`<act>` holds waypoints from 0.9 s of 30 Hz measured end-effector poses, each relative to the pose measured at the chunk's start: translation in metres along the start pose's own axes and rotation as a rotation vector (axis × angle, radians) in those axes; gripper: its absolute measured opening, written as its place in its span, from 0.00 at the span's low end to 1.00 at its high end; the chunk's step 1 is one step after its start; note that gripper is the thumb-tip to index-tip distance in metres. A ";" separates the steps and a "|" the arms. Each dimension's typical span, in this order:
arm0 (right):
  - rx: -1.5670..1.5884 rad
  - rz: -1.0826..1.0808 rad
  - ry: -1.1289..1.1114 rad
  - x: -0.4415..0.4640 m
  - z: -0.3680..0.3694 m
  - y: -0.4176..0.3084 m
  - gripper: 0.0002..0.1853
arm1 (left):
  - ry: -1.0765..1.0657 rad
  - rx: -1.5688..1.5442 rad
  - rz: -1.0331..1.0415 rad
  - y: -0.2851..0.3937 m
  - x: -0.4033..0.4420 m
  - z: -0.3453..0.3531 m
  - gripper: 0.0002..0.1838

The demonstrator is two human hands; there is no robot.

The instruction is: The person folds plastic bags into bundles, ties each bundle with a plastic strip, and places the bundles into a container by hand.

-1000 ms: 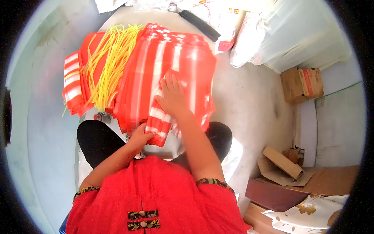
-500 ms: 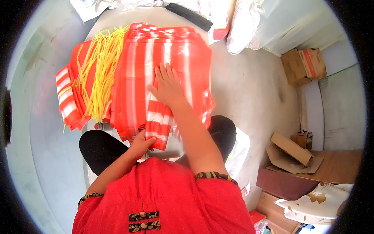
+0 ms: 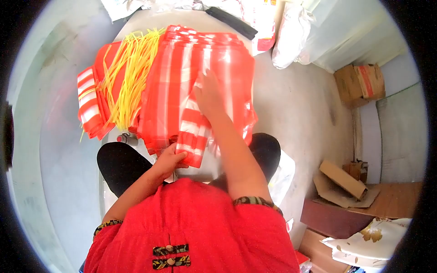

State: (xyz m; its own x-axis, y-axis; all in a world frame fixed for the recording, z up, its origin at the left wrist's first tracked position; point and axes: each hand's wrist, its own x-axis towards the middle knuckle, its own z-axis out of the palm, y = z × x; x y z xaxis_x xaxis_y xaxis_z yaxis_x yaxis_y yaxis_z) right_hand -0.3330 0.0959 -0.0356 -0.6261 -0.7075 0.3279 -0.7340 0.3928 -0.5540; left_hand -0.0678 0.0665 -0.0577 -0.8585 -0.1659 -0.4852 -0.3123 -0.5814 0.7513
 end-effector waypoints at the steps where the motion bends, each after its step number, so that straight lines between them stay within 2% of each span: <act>1: 0.135 0.034 0.043 -0.013 -0.004 -0.001 0.32 | -0.012 -0.018 -0.010 0.002 -0.001 0.000 0.20; 2: 0.179 -0.002 0.093 -0.030 -0.016 -0.011 0.31 | -0.025 -0.039 -0.024 0.004 -0.002 0.000 0.21; 5: 0.283 0.106 0.071 -0.086 -0.035 -0.032 0.33 | -0.058 -0.129 -0.054 0.010 -0.007 0.005 0.22; 8: 0.710 0.301 0.048 -0.128 -0.035 -0.029 0.36 | -0.110 -0.248 -0.050 0.008 -0.008 0.012 0.23; 10: 0.841 0.438 -0.048 -0.131 -0.045 -0.035 0.40 | -0.135 -0.278 -0.051 0.004 -0.008 0.017 0.23; 12: 0.729 0.424 -0.060 -0.128 -0.046 -0.034 0.43 | -0.143 -0.265 -0.047 0.002 -0.006 0.023 0.23; 14: 0.366 0.257 -0.009 -0.117 -0.039 -0.028 0.46 | -0.152 -0.210 -0.013 0.001 -0.008 0.028 0.22; 17: 0.435 0.311 -0.070 -0.106 -0.036 -0.033 0.50 | -0.101 -0.043 0.017 0.001 -0.012 0.026 0.20; 22: 0.301 0.198 -0.016 -0.104 -0.021 -0.040 0.49 | -0.076 0.171 -0.013 -0.004 -0.018 0.002 0.17; 24: 0.402 0.219 -0.036 -0.101 -0.024 -0.046 0.49 | -0.045 0.224 -0.022 -0.002 -0.024 -0.006 0.15; 27: 0.553 0.272 -0.049 -0.096 -0.023 -0.046 0.48 | -0.054 0.371 0.080 -0.009 -0.026 -0.022 0.13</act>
State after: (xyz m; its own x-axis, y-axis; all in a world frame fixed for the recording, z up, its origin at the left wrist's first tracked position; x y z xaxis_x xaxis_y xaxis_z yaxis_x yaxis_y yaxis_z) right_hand -0.2452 0.1586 -0.0241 -0.7494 -0.6558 0.0906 -0.2963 0.2098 -0.9318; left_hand -0.0342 0.0584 -0.0618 -0.9032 -0.1511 -0.4017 -0.3608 -0.2392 0.9014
